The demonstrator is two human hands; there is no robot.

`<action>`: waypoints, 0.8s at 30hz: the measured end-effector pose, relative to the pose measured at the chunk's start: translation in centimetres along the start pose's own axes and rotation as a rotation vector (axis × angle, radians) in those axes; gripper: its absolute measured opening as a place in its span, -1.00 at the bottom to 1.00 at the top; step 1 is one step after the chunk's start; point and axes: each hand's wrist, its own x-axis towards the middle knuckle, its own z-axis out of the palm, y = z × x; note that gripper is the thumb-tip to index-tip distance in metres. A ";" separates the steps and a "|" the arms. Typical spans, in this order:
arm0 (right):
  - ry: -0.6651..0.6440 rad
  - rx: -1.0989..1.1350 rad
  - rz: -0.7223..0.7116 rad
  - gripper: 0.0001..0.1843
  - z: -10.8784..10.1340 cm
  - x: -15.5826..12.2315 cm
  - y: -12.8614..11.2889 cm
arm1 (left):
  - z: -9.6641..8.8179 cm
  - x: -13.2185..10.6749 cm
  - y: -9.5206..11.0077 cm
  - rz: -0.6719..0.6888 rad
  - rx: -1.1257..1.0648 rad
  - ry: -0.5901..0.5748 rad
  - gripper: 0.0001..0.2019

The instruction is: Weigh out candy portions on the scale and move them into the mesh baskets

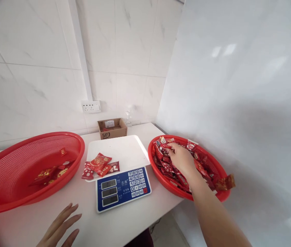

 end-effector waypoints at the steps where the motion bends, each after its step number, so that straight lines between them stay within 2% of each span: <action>1: 0.018 0.054 -0.031 -0.64 0.0 -0.4 -0.7 | -0.2 0.3 0.3 -0.010 0.008 -0.001 -0.74; 3: 0.032 0.194 -0.114 -0.68 0.4 -1.3 -2.7 | -0.4 0.8 1.2 -0.049 0.008 0.001 -0.76; 5: -0.011 0.294 -0.193 -0.72 1.3 -2.1 -5.2 | -0.5 1.1 2.0 -0.076 -0.002 -0.010 -0.77; 10: -0.177 0.197 -0.323 -0.73 4.9 -2.6 -11.7 | -1.1 0.8 2.5 -0.112 -0.010 -0.057 -0.78; 14: -0.253 0.246 -0.459 -0.66 7.3 -2.1 -14.7 | -1.9 0.2 2.3 -0.135 0.016 -0.057 -0.78; 17: -0.343 0.358 -0.559 -0.59 7.9 -2.1 -15.3 | -2.1 -0.2 2.3 -0.154 0.037 -0.058 -0.79; 19: -0.337 0.417 -0.547 -0.55 7.6 -2.0 -14.6 | -2.1 -0.4 2.2 -0.165 0.043 -0.051 -0.79; 21: -0.271 0.420 -0.490 -0.56 6.9 -1.9 -13.1 | -2.0 -0.4 2.1 -0.163 0.042 -0.056 -0.79; 24: -0.148 0.356 -0.391 -0.57 5.4 -1.8 -9.4 | -1.7 -0.4 1.8 -0.133 0.036 -0.051 -0.78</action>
